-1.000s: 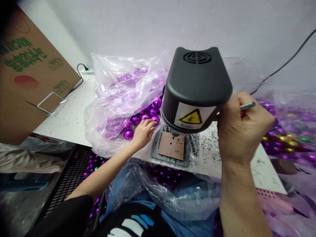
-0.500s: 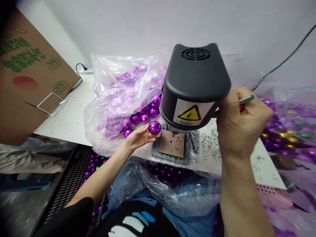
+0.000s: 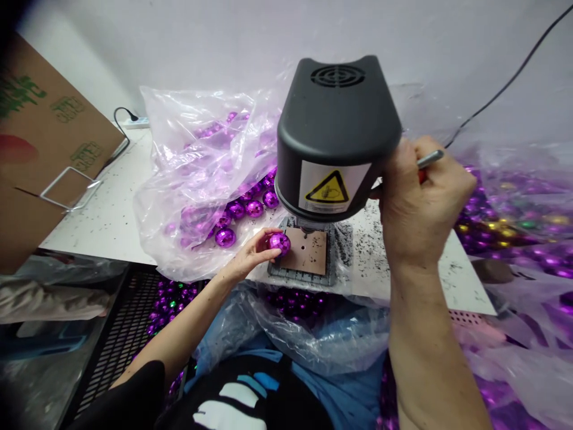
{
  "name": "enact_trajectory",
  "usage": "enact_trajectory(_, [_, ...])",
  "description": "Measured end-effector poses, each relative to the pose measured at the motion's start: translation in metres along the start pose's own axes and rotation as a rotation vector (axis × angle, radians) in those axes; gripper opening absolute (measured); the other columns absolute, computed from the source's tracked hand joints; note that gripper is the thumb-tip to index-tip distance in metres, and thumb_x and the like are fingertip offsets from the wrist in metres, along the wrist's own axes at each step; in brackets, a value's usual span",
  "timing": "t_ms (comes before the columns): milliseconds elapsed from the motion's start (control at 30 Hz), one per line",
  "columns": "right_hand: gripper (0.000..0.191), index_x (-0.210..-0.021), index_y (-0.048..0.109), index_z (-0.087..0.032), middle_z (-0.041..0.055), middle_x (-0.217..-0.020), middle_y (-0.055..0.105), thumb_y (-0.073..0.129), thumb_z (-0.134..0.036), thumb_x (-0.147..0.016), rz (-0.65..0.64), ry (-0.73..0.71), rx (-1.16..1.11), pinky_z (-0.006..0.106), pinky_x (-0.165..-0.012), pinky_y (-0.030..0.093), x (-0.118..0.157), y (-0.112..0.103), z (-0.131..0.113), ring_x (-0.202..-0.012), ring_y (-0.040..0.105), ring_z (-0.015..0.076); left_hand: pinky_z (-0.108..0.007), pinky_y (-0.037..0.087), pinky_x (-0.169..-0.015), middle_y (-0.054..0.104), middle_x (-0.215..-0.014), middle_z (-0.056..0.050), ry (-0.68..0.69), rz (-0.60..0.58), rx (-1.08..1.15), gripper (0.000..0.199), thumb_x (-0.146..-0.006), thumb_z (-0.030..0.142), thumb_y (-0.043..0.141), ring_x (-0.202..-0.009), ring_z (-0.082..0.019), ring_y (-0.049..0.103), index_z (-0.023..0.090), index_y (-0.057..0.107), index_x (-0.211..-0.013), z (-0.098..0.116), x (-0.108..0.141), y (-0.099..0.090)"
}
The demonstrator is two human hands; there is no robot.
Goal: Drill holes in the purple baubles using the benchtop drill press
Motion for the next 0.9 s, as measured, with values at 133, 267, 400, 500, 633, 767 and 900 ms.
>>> enact_trajectory(133, [0.053,-0.059,0.041,-0.014,-0.0054,-0.051,0.031,0.056,-0.059,-0.084,-0.019,-0.012,-0.001,0.018,-0.040,0.035,-0.001,0.000,0.001,-0.045,0.037,0.0016,-0.031,0.049,-0.080,0.063,-0.112,-0.004,0.079,0.054,-0.427,0.056,-0.079,0.046,0.073,-0.093,-0.019,0.061,0.022,0.051,-0.125,0.008,0.001,0.006])
enact_trajectory(267, [0.053,-0.059,0.040,-0.014,-0.0052,-0.052,0.030,0.054,-0.058,-0.086,-0.036,-0.019,0.007,0.016,-0.040,0.033,-0.001,-0.002,-0.001,-0.045,0.036,0.0009,-0.038,0.050,-0.085,0.063,-0.107,-0.005,0.128,0.083,-0.749,0.049,-0.079,0.044,0.073,-0.095,-0.022,0.061,0.021,0.052,-0.117,0.015,-0.005,0.018])
enact_trajectory(400, [0.048,-0.062,0.044,-0.014,-0.0050,-0.052,0.032,0.056,-0.055,-0.085,-0.043,-0.005,-0.045,0.017,-0.042,0.035,0.000,-0.001,-0.003,-0.047,0.040,0.0023,-0.040,0.047,-0.097,0.059,-0.119,-0.007,0.257,0.050,-0.858,0.048,-0.079,0.032,0.074,-0.112,-0.026,0.058,0.024,0.054,-0.122,0.014,-0.015,0.029])
enact_trajectory(500, [0.047,-0.062,0.046,-0.014,-0.0048,-0.051,0.033,0.058,-0.053,-0.084,-0.029,0.003,-0.062,0.018,-0.043,0.036,0.001,0.000,-0.004,-0.048,0.042,0.0033,-0.041,0.046,-0.099,0.060,-0.119,-0.008,0.275,0.077,-0.879,0.050,-0.077,0.026,0.076,-0.114,-0.028,0.058,0.024,0.055,-0.122,0.008,-0.023,0.034])
enact_trajectory(633, [0.047,-0.060,0.043,-0.014,-0.0047,-0.051,0.032,0.056,-0.051,-0.086,-0.034,-0.003,-0.039,0.018,-0.044,0.030,0.001,0.000,-0.004,-0.048,0.039,0.0027,-0.042,0.048,-0.092,0.064,-0.111,-0.007,0.193,0.222,-0.744,0.054,-0.070,0.030,0.082,-0.103,-0.027,0.062,0.021,0.055,-0.116,-0.003,-0.027,0.036])
enact_trajectory(767, [0.048,-0.059,0.040,-0.014,-0.0050,-0.051,0.031,0.058,-0.049,-0.086,-0.046,0.022,-0.037,0.018,-0.046,0.026,0.001,-0.002,-0.003,-0.048,0.033,0.0010,-0.040,0.047,-0.092,0.065,-0.108,-0.006,0.250,0.302,-0.645,0.051,-0.069,0.037,0.084,-0.102,-0.026,0.061,0.021,0.058,-0.110,-0.011,-0.025,0.038])
enact_trajectory(900, [0.047,-0.059,0.042,-0.014,-0.0053,-0.051,0.032,0.059,-0.051,-0.085,-0.041,0.043,-0.041,0.018,-0.046,0.031,0.001,-0.002,-0.003,-0.047,0.039,0.0021,-0.044,0.040,-0.101,0.065,-0.109,-0.005,0.324,0.329,-0.751,0.054,-0.066,0.042,0.087,-0.108,-0.027,0.058,0.023,0.062,-0.110,-0.014,-0.028,0.044])
Point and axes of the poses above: each hand's wrist, its own x-axis away from the middle knuckle, its own y-axis out of the palm, z = x × y, the point moved 1 cm from there along -x, towards the middle knuckle
